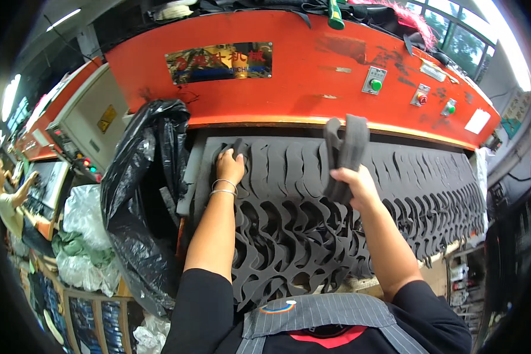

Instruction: Cutting foam shoe components using a hydraulic die-cutting press machine.

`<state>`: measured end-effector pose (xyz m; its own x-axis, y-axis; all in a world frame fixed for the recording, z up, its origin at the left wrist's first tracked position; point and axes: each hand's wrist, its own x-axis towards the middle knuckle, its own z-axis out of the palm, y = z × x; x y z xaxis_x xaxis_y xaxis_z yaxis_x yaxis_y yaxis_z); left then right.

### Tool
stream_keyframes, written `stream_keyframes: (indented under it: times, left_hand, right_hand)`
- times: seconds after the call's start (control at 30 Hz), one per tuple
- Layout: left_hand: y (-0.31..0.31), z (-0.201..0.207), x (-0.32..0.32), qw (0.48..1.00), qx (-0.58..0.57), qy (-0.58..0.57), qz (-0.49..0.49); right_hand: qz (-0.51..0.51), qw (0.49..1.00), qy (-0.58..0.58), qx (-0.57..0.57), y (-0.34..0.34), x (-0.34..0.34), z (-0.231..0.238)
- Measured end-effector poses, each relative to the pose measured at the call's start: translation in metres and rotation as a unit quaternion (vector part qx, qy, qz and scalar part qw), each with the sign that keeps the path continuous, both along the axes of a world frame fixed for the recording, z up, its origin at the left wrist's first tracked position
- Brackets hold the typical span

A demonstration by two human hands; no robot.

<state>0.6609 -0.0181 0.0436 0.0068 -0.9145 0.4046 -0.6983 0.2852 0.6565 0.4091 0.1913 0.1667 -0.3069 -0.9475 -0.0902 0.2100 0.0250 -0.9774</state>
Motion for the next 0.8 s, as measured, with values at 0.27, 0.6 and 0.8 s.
stream_keyframes:
  times: [0.27, 0.6, 0.8]
  left_hand:
    - [-0.034, 0.049, -0.021, 0.93, 0.27, -0.221, -0.113]
    - [-0.053, 0.061, -0.017, 0.876, 0.393, -0.249, -0.125]
    - [-0.059, 0.01, -0.043, 0.866, 0.437, -0.241, -0.041]
  right_hand:
    - [-0.057, 0.905, 0.35, 0.235, -0.127, 0.008, -0.057]
    - [0.134, 0.846, 0.335, 0.392, -0.182, 0.011, -0.047]
    - [0.186, 0.916, 0.082, 0.346, -0.165, -0.001, -0.055]
